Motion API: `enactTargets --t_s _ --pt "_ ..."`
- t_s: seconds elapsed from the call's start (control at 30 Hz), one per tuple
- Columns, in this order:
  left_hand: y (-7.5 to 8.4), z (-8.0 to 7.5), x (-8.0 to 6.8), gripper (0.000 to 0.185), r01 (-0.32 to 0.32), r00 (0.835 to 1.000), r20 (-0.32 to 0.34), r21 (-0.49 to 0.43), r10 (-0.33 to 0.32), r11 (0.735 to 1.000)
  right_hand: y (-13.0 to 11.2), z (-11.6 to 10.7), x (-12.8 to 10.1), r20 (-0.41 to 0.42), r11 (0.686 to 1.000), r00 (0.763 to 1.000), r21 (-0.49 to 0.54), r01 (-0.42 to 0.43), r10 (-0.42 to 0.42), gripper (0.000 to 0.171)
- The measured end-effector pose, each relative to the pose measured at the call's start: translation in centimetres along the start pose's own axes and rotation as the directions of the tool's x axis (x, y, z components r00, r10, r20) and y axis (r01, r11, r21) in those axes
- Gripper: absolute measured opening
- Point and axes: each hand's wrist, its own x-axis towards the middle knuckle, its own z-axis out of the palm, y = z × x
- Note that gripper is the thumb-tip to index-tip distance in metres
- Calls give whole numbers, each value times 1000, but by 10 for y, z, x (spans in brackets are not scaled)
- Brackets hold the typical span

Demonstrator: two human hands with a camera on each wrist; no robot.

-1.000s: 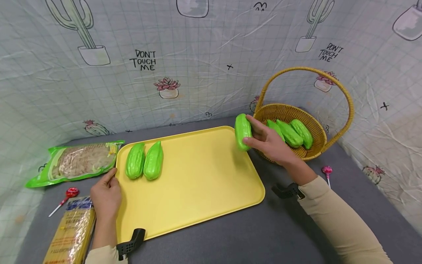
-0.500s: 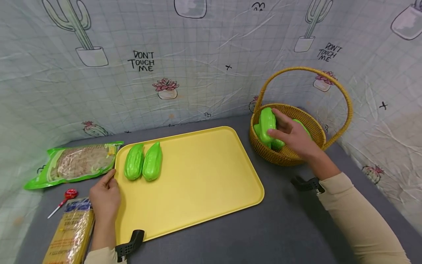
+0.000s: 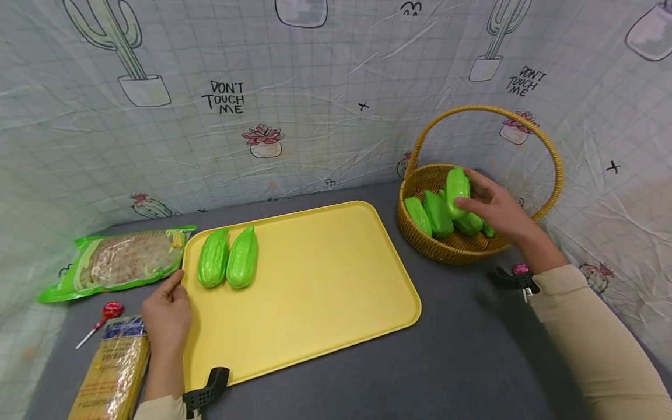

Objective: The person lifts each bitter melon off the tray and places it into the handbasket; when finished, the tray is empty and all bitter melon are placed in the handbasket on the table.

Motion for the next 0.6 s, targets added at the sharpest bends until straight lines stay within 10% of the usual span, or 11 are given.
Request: enactTargets --t_s 0.6 --pt "-1 0 0 41 -9 1000 1 -4 9 1000 22 -8 14 -39 986 994 -123 -111 106 86"
